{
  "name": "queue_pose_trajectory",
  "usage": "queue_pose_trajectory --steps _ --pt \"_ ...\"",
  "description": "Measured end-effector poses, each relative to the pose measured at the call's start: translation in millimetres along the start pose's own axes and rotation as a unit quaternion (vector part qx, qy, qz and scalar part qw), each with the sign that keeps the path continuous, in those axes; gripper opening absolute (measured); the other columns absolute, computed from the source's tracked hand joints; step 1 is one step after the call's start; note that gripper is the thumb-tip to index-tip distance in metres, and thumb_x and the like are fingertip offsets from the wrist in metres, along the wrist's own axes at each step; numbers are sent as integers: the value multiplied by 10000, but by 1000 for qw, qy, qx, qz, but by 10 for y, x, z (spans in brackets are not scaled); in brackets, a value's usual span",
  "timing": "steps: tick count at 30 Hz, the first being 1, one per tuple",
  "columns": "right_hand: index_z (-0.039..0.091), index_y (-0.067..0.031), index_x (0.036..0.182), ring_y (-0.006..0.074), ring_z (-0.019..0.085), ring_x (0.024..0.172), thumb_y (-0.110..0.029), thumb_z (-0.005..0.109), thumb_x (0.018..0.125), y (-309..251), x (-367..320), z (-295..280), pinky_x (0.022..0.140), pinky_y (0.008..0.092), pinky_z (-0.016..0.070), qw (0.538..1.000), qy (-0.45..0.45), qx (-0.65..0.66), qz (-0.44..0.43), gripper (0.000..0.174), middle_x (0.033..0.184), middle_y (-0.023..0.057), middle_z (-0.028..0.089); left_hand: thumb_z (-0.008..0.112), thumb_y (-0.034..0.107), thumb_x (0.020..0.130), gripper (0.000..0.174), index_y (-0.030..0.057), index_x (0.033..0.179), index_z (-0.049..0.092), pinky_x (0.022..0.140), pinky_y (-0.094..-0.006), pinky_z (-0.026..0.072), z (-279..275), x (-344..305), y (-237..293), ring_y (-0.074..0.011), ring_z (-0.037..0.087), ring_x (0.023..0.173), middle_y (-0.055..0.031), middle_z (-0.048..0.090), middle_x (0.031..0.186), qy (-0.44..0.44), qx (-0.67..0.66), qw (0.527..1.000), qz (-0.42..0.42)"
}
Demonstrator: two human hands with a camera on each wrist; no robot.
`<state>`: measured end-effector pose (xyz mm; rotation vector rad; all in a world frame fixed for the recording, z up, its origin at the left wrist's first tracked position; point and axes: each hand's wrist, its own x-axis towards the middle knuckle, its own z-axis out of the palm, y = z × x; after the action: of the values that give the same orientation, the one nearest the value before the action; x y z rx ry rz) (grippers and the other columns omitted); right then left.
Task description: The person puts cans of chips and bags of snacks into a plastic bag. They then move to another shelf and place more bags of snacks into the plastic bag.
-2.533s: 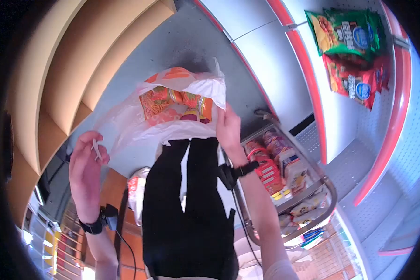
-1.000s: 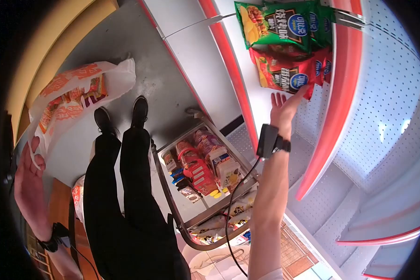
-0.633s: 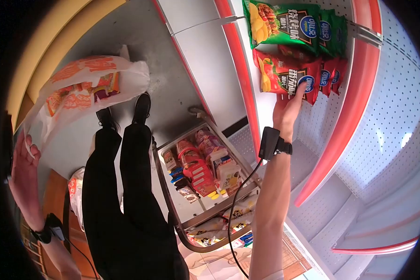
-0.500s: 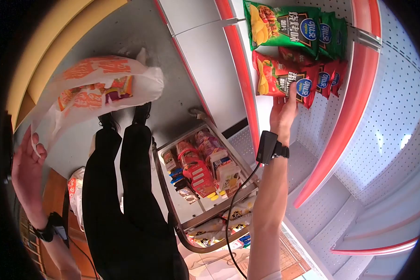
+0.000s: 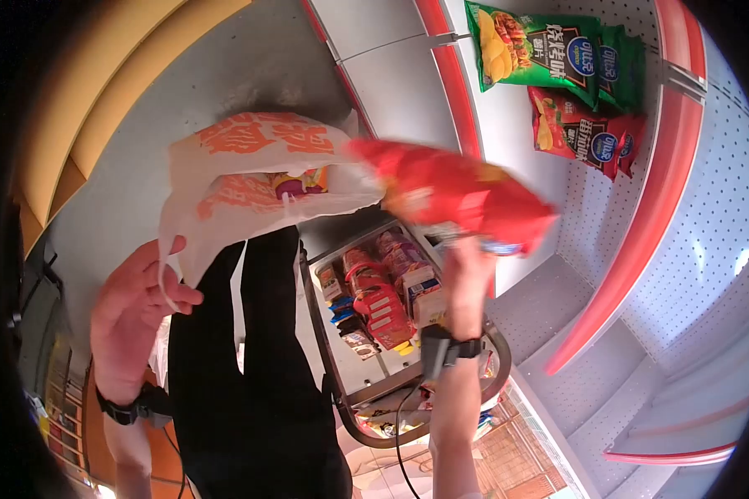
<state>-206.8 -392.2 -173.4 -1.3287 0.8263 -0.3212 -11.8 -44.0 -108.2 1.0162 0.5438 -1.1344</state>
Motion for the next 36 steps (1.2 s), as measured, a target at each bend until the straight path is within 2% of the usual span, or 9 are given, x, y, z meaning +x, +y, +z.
queue_pose_trajectory --steps 5,7,13,15,17,21,23,28,36 --pt "482 -15 1255 192 570 1060 -129 847 630 460 -147 1025 942 358 465 954 -215 -194 74 733 1224 95 570 501 328 849 652 -74 1344 365 814 -332 506 258 5 -77 -276 661 912 -68 588 892 -5 -8 999 -44" --pt "458 -20 1276 256 555 1092 -97 846 580 958 -63 1188 951 378 452 915 -286 -283 -38 801 1211 134 573 485 312 853 647 -56 1365 341 820 -342 507 316 6 -108 -285 660 921 -72 580 896 -33 -10 997 -71" --pt "528 -33 1180 340 512 1115 -71 706 697 1502 -159 1886 937 427 446 849 -245 -441 -158 516 1202 184 525 481 301 830 660 -57 1366 340 814 -348 508 373 -49 -58 -285 662 896 -80 575 884 -23 10 996 -83" --pt "536 -47 1165 335 502 1133 -41 609 749 1384 -190 2014 917 434 456 860 -371 -337 -101 422 1198 194 517 484 307 821 672 -64 1362 342 808 -344 509 320 -61 -32 -278 663 885 -82 575 884 -21 4 997 -75" --pt "528 -48 1171 343 512 1117 3 584 736 1175 -116 1963 919 421 459 857 -362 -341 -135 441 1211 203 502 488 320 808 698 -81 1360 340 789 -326 507 212 -74 -12 -262 664 865 -84 579 894 13 -1 999 -45" --pt "545 11 1094 202 546 1029 25 600 803 240 302 1498 851 334 469 943 22 -284 -169 296 1202 140 530 485 315 819 701 -113 1354 336 791 -335 510 41 -116 25 -282 661 878 -101 602 910 43 8 999 8" --pt "448 6 1211 180 522 999 -141 650 879 -35 761 1121 851 280 446 939 180 -199 -214 415 1128 117 518 477 356 826 722 -113 1356 335 790 -319 505 -6 -120 8 -262 662 867 -93 601 909 34 21 999 20" --pt "341 41 1335 304 368 1257 -562 724 735 -421 1647 533 1011 412 344 975 199 -92 -28 932 1356 147 397 473 441 842 769 -105 1364 331 788 -300 496 -57 -122 -28 -239 663 860 -80 603 910 37 44 997 42" --pt "324 -142 1418 250 305 1310 -509 659 816 -410 2072 556 1101 461 239 995 40 -86 33 780 1410 68 370 443 461 868 758 -96 1369 329 785 -303 481 -411 -140 -71 -233 655 891 -131 595 1109 58 43 993 93"
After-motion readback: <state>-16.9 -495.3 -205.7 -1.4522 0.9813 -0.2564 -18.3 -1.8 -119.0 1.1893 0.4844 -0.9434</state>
